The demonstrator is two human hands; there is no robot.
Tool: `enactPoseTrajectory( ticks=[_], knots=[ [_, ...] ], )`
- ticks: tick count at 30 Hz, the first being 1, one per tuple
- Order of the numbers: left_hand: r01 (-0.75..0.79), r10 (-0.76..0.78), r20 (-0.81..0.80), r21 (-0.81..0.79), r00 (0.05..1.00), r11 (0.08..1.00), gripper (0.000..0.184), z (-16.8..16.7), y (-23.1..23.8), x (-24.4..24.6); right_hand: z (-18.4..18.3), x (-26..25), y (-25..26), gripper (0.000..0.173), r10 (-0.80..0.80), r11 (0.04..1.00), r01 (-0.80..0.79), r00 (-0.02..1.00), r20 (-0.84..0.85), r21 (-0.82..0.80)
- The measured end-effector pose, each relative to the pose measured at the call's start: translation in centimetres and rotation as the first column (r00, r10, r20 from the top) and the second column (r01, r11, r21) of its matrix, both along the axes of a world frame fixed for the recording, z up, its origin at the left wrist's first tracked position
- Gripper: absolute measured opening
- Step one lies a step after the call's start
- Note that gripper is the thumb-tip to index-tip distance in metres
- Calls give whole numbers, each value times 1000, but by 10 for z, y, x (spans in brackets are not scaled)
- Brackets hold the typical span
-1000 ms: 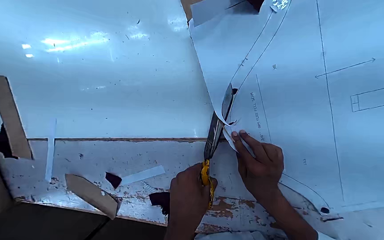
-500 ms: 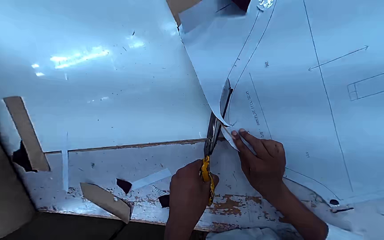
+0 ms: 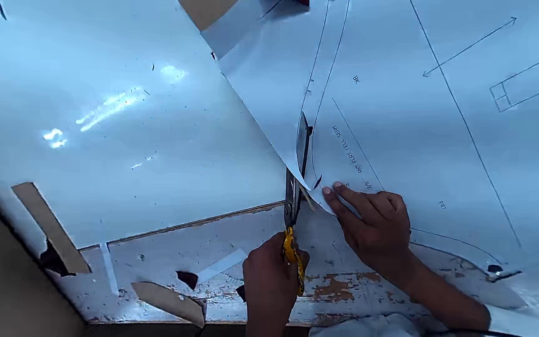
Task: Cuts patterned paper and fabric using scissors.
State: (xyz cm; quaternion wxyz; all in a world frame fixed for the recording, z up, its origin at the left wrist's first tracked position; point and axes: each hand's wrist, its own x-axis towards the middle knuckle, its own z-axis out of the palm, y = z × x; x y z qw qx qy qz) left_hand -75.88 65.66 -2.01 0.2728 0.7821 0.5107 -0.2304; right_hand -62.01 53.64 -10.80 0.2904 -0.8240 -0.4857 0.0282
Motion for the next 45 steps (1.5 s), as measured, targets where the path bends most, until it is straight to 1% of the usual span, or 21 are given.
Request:
enactPoseTrajectory(
  ticks=[6, 8, 10, 13, 20, 22, 25, 29, 32, 34, 37, 40, 45],
  knots=[
    [10, -11, 26, 20, 1000, 1000, 15, -4, 2, -4, 1, 0, 0, 37, -3, 1000, 4, 1000, 7, -12],
    [28, -28, 21, 20, 999, 999, 17, -3, 3, -5, 1, -1, 0, 37, -2, 1000, 2, 1000, 0, -16],
    [12, -13, -11, -45, 1000, 999, 20, 2, 6, 1, 1, -1, -1, 37, -2, 1000, 2, 1000, -2, -13],
    [12, -15, -40, -78, 999, 997, 21, 7, 9, 12, 1, -2, -5, 38, 9, 1000, -9, 1000, -1, -8],
    [54, -55, -55, -36, 997, 998, 20, 8, 8, 17, -1, -4, -9, 35, 3, 1000, -3, 1000, -4, 3],
    [43, -45, -61, -34, 997, 998, 19, 7, 9, 17, -1, -4, -9, 36, -1, 1000, 1, 1000, -12, 5],
    [35, -35, -35, -2, 999, 999, 15, 4, 8, 15, -1, -4, -9, 35, -1, 1000, 1, 1000, -17, 3],
    [58, -58, -16, 38, 998, 998, 15, 0, 8, 13, -1, -4, -9, 36, -4, 1000, 4, 1000, -15, 4],
    [58, -57, -12, 26, 998, 998, 15, -1, 11, 13, -2, -4, -9, 37, -3, 1000, 3, 1000, -12, -3],
    [48, -48, -38, -15, 998, 999, 15, 1, 14, 13, -2, -4, -9, 37, -1, 1000, 1, 1000, -13, -4],
    [68, -72, -88, -54, 994, 996, 18, 8, 18, 18, -4, -6, -13, 38, 2, 1000, -2, 1000, 0, -8],
    [95, -100, -93, -57, 991, 994, 24, 13, 16, 22, -5, -9, -24, 37, 13, 1000, -13, 1000, -7, -18],
    [120, -123, -94, -33, 988, 992, 25, 14, 6, 21, -5, -8, -37, 34, 26, 999, -27, 999, -26, -22]
  ],
)
